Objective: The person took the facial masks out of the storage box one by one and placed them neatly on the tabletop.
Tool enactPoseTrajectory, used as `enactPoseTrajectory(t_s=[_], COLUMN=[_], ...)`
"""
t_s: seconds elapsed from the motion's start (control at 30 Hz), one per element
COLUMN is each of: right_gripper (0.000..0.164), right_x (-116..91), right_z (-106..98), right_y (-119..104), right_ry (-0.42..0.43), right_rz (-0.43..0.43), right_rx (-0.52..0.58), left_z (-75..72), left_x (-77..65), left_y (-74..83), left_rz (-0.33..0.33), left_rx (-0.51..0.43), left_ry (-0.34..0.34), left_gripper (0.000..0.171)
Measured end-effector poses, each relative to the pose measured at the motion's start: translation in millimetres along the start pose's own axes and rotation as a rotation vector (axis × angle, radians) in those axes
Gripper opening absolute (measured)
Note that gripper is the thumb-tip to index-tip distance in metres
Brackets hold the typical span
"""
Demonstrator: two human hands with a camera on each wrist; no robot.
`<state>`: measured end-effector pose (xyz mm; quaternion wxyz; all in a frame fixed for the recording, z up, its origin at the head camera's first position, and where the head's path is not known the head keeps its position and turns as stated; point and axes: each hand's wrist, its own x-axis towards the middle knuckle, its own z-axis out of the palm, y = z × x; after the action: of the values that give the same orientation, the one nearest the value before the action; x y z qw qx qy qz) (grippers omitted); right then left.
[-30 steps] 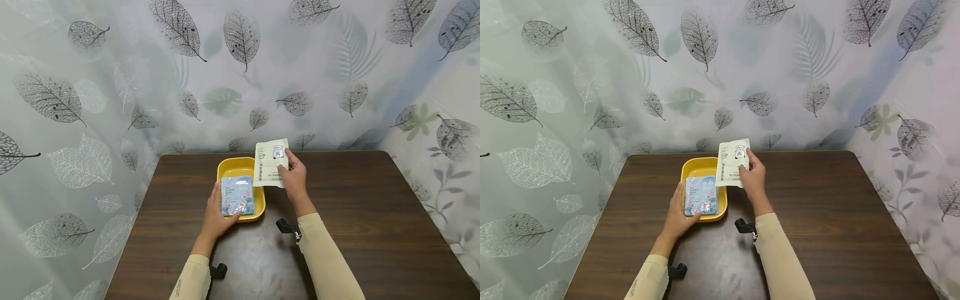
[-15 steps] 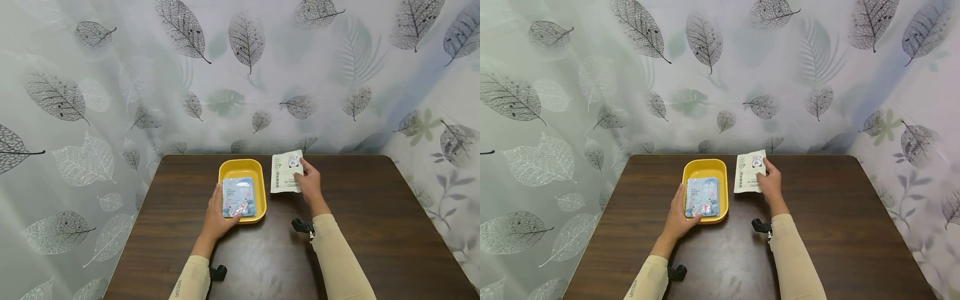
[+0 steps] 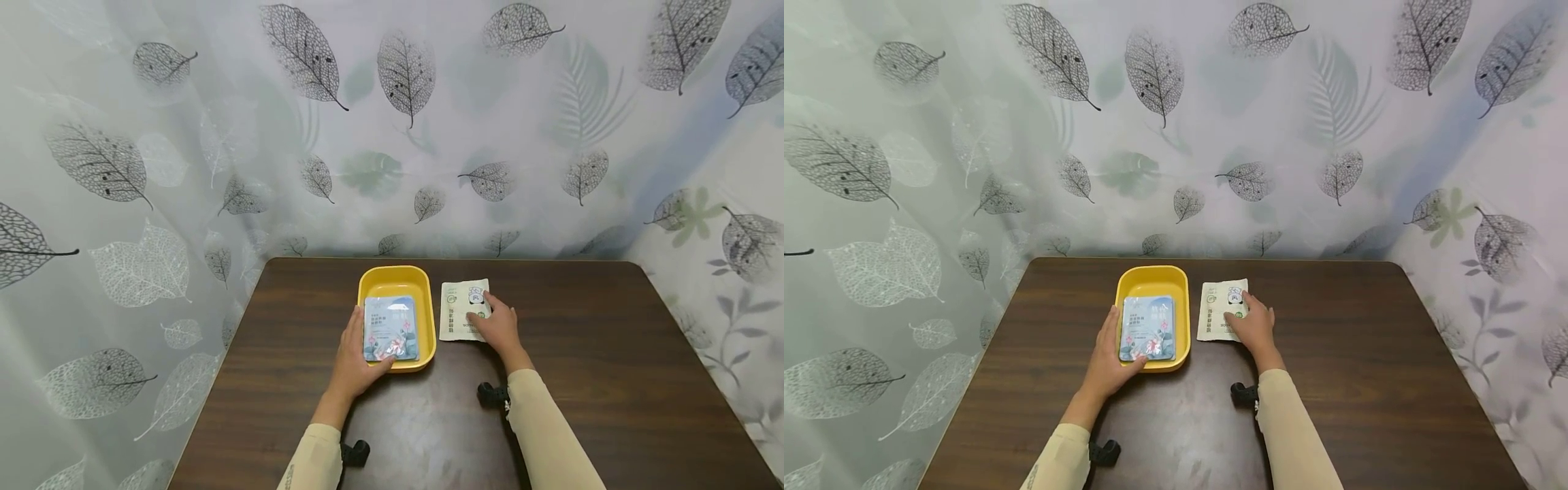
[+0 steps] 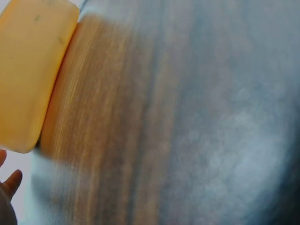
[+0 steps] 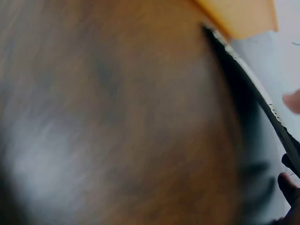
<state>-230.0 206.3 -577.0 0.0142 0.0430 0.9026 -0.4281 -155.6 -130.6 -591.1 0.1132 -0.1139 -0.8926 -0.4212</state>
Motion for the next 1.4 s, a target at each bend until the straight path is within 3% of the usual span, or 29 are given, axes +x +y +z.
enactPoseTrajectory(t_s=[0.1,0.2,0.43,1.1,1.4], right_gripper=[0.083,0.085,0.085,0.084,0.088], right_x=[-1,-3,-3,-15,-8], right_z=[3,4,3,6,7], right_y=[7,12,16,23,23], right_ry=[-0.010,-0.029,-0.064,-0.028,-0.019], right_rz=[-0.045,-0.072,-0.097,-0.108,-0.089], right_rx=[-0.129,-0.170,-0.171,-0.166,-0.153], left_z=[0.0,0.1,-0.6,2.4,2.3], left_x=[-0.2,-0.1,-0.2,-4.9,-2.9], left_y=[0.4,0.0,-1.8,-2.7,-4.4], left_rz=[0.004,0.014,0.023,0.005,-0.002], left_rx=[0.000,0.002,-0.003,0.005,0.024], left_ry=[-0.003,0.002,0.015,0.007,0.016], left_gripper=[0.118,0.118,0.117,0.117,0.116])
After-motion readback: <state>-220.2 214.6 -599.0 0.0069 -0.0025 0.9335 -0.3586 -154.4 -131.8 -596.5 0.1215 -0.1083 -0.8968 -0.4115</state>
